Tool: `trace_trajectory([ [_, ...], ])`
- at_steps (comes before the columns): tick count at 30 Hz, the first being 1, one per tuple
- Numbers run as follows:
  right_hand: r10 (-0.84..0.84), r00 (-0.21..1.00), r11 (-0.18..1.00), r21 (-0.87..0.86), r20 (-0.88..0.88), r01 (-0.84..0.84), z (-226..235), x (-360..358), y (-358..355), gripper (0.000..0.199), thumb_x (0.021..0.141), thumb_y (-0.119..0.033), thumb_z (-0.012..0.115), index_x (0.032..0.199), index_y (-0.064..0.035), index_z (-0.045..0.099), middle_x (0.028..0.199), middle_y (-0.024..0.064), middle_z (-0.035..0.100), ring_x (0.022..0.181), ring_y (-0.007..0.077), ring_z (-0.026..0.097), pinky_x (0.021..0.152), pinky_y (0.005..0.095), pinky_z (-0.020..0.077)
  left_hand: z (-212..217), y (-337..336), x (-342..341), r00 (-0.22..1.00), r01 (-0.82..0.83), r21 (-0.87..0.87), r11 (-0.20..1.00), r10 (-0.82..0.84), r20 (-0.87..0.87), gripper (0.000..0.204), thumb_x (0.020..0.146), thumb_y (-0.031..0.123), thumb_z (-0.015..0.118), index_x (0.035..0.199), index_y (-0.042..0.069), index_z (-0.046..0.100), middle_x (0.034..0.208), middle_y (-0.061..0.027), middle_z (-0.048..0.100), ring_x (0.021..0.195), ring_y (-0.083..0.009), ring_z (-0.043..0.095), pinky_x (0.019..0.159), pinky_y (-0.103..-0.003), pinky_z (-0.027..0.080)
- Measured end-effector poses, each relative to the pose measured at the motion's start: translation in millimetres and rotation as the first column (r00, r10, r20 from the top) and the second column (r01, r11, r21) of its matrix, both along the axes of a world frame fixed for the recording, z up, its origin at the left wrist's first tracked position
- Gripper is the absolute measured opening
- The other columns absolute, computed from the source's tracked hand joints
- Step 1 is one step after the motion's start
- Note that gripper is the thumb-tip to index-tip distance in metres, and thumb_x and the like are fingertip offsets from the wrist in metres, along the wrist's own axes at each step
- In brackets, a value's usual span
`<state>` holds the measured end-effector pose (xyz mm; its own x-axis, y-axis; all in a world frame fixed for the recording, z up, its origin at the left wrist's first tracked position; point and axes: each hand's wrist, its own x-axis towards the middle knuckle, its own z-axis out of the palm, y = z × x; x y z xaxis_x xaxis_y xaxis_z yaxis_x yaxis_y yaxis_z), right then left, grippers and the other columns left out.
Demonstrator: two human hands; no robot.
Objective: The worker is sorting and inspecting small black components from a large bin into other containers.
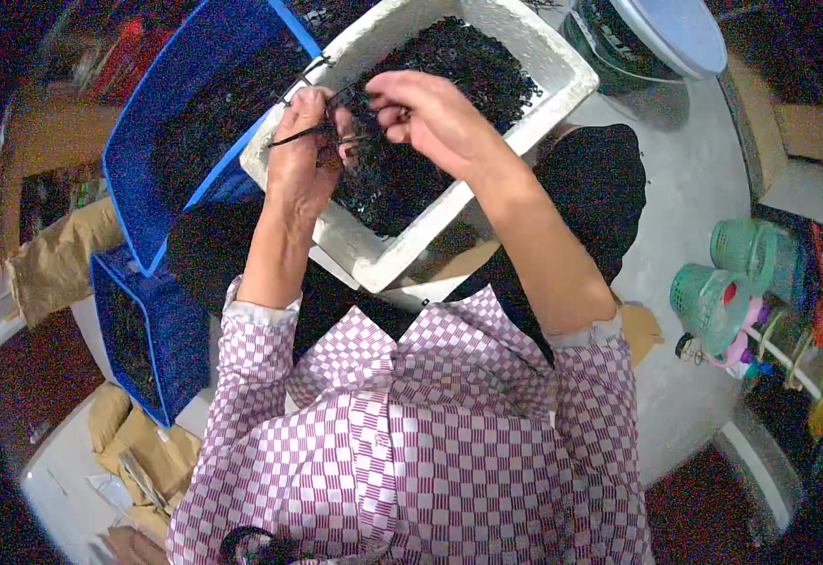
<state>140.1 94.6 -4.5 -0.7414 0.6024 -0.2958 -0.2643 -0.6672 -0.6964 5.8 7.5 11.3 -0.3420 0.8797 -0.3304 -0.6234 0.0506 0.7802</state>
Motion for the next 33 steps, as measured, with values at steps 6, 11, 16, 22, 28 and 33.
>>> trace_trajectory([
  [6,0.146,0.989,0.986,0.077,-0.012,-0.145,0.3,-13.2,-11.3,0.01,0.086,-0.014,0.054,0.09,-0.0039,0.054,0.081,0.0025,0.056,0.068,0.0114,0.055,0.063,0.026,0.0484,-3.4,3.6,4.6,0.985,-0.018,-0.002,1.0,0.018,-0.173,0.023,0.089,0.029,0.052,0.08,0.008,0.049,0.065,0.0008,0.05,0.05,-0.0068,0.048,0.04,-0.019,0.041],
  [11,0.07,0.998,0.994,0.087,0.004,-0.07,3.4,-14.6,-11.2,0.008,0.086,-0.013,0.055,0.089,-0.0058,0.054,0.08,0.0011,0.057,0.069,0.0094,0.056,0.063,0.0269,0.0494,-7.3,7.7,7.4,0.946,0.006,0.021,1.0,0.001,-0.325,0.021,0.09,0.026,0.05,0.08,0.008,0.047,0.066,0.0011,0.05,0.051,-0.0061,0.048,0.042,-0.019,0.041],
  [16,0.03,0.999,0.992,0.121,0.021,-0.032,-4.3,-12.0,-9.3,0.008,0.085,-0.014,0.056,0.088,-0.0069,0.053,0.078,-0.0003,0.055,0.064,0.0082,0.053,0.059,0.0247,0.0469,-8.7,9.6,11.3,0.911,0.009,0.016,1.0,-0.002,-0.412,0.021,0.091,0.024,0.05,0.08,0.007,0.046,0.066,0.0006,0.05,0.051,-0.0064,0.047,0.042,-0.02,0.042],
  [22,-0.244,0.787,0.713,0.655,0.566,-0.25,-28.9,-15.0,9.7,0.012,0.085,-0.019,0.056,0.082,-0.0072,0.055,0.072,-0.0016,0.053,0.062,0.0056,0.047,0.053,0.0208,0.0394,1.6,8.0,16.8,0.894,0.054,0.102,0.993,-0.003,-0.448,0.022,0.09,0.026,0.05,0.081,0.007,0.046,0.066,0.0,0.05,0.051,-0.0068,0.048,0.042,-0.02,0.042],
  [28,0.056,0.976,0.984,0.152,0.21,-0.09,15.3,-3.5,-2.8,0.018,0.086,-0.021,0.054,0.074,-0.0077,0.055,0.067,-0.0025,0.053,0.058,0.0035,0.042,0.051,0.0176,0.0329,-2.4,8.3,4.9,0.939,-0.001,0.091,0.996,0.032,-0.344,0.025,0.09,0.03,0.051,0.08,0.008,0.045,0.066,-0.0002,0.049,0.053,-0.0066,0.048,0.042,-0.02,0.041],
  [33,0.18,0.923,0.789,0.511,0.34,-0.342,9.8,-3.8,-5.4,0.017,0.087,-0.022,0.053,0.077,-0.0079,0.054,0.072,-0.0012,0.055,0.059,0.0058,0.043,0.052,0.0185,0.0335,-5.7,6.7,3.4,0.926,0.016,0.134,0.991,0.036,-0.377,0.025,0.09,0.031,0.051,0.081,0.008,0.046,0.067,-0.0002,0.05,0.052,-0.0063,0.048,0.042,-0.02,0.041],
])
